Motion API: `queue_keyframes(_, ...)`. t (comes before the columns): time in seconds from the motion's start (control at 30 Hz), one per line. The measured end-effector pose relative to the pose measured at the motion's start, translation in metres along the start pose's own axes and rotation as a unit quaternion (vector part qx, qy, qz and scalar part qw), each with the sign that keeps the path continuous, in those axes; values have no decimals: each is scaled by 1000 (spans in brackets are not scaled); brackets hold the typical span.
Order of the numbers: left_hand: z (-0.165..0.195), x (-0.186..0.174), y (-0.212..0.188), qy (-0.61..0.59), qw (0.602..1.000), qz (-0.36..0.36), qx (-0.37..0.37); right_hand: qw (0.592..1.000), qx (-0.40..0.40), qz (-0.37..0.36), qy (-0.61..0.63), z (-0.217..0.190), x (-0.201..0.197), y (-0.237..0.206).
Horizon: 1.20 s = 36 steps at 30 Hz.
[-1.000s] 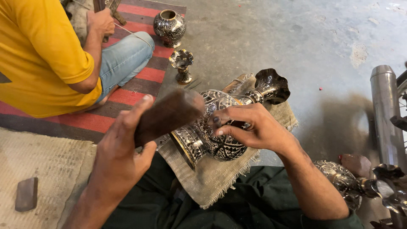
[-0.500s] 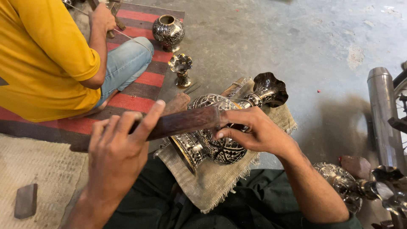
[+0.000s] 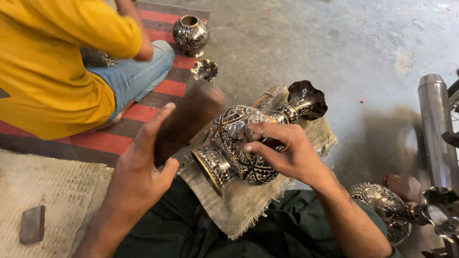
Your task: The person uses a hammer and chisel to engrave intricate patterns on a silver-colored metal vase. They repeatedly strike the chisel into the vase surface, rotating the vase to access different areas.
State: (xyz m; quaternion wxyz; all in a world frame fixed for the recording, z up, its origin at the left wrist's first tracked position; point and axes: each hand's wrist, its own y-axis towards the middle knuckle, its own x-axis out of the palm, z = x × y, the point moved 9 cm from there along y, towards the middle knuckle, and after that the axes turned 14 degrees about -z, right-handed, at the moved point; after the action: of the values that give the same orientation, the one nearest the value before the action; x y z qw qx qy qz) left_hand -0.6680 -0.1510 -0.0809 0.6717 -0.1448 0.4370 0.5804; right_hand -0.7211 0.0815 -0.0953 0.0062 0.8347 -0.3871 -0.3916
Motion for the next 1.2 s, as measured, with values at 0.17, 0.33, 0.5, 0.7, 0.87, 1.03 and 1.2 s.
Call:
queue_keyframes(0.17,20,-11,-9,199,977,57,48,997,18,-71,-29,0,4,8)
queue_keyframes(0.33,-2,3,-9,119,992,27,-28,992,-21,-121,32,-6,5,18)
queue_keyframes(0.5,-14,4,-21,112,993,17,-42,987,9,-99,123,-2,-2,21)
queue_keyframes(0.7,-38,29,-29,-72,990,-24,-119,994,-15,-98,56,-5,-6,18)
queue_keyframes(0.87,-35,35,-23,-94,990,-38,-95,996,-2,-85,33,4,-5,17)
queue_keyframes(1.03,-7,15,-10,21,1000,-10,-9,996,-10,-81,26,7,-4,14)
queue_keyframes(1.2,-16,10,-3,-90,989,-20,-119,998,-33,-59,11,6,-7,10)
